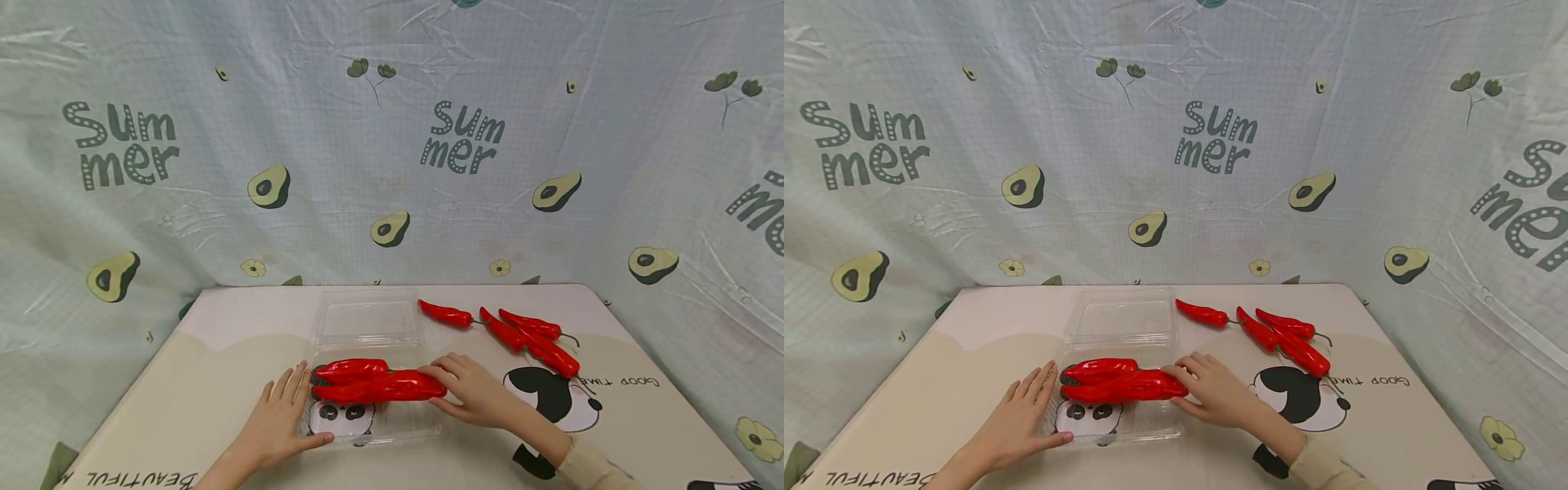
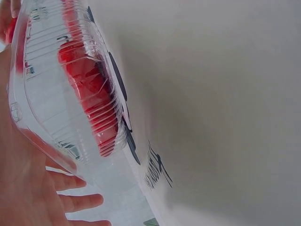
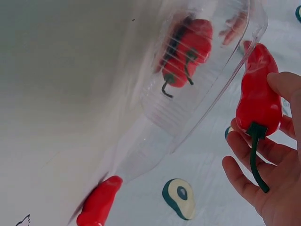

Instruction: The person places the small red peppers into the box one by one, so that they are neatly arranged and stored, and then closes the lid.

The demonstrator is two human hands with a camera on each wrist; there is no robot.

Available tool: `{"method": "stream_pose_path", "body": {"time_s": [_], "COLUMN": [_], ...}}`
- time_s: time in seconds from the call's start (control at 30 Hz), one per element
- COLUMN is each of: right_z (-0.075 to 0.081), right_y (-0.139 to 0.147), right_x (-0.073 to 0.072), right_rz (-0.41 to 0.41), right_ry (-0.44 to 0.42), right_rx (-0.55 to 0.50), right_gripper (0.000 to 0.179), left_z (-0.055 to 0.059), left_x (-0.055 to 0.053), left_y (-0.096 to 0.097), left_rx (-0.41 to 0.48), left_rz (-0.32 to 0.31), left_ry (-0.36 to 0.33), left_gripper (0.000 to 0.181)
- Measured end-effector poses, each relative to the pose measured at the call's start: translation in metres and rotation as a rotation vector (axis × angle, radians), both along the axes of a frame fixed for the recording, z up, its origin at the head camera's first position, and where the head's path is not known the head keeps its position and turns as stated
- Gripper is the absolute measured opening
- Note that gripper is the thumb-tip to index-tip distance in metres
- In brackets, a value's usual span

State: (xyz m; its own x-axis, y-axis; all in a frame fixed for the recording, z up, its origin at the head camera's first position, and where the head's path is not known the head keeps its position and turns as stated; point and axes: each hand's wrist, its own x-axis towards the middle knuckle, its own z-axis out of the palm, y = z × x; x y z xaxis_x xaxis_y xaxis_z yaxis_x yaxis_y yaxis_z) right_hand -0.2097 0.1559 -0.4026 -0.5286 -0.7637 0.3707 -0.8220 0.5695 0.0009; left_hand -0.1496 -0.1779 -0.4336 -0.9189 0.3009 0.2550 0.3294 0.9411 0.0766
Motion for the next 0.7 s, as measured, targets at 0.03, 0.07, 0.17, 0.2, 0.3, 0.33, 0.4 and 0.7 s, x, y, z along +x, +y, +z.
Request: {"method": "stream_pose_path", "body": {"time_s": [0.03,0.07,0.17,0.2,0.3,0.33,0.4,0.7], "right_z": [0.000,0.000,0.000,-0.001,-0.002,-0.002,-0.004,-0.009], "right_y": [-0.001,-0.003,-0.007,-0.008,-0.012,-0.014,-0.017,-0.033], "right_x": [0.000,0.000,0.001,0.002,0.003,0.003,0.004,0.004], "right_rz": [0.005,0.011,0.029,0.032,0.039,0.041,0.045,0.088], "right_ry": [0.006,0.010,0.020,0.022,0.011,0.001,-0.017,-0.022], "right_rx": [0.009,0.015,0.033,0.040,0.058,0.063,0.075,0.124], "right_gripper": [0.044,0.044,0.044,0.044,0.044,0.044,0.044,0.044], "left_z": [0.000,0.000,0.000,0.000,0.001,0.001,0.001,0.001], "left_x": [0.000,0.000,0.000,0.000,-0.001,-0.001,0.000,0.000], "left_y": [0.000,0.000,0.000,0.000,0.001,0.001,0.001,0.000], "left_rx": [-0.002,-0.002,0.004,0.006,0.012,0.012,0.012,0.014], "left_rz": [0.003,0.005,0.010,0.011,0.011,0.012,0.014,0.011], "left_ry": [-0.006,-0.009,-0.030,-0.037,-0.053,-0.056,-0.058,-0.056], "left_gripper": [0.103,0.103,0.103,0.103,0.102,0.102,0.102,0.102]}}
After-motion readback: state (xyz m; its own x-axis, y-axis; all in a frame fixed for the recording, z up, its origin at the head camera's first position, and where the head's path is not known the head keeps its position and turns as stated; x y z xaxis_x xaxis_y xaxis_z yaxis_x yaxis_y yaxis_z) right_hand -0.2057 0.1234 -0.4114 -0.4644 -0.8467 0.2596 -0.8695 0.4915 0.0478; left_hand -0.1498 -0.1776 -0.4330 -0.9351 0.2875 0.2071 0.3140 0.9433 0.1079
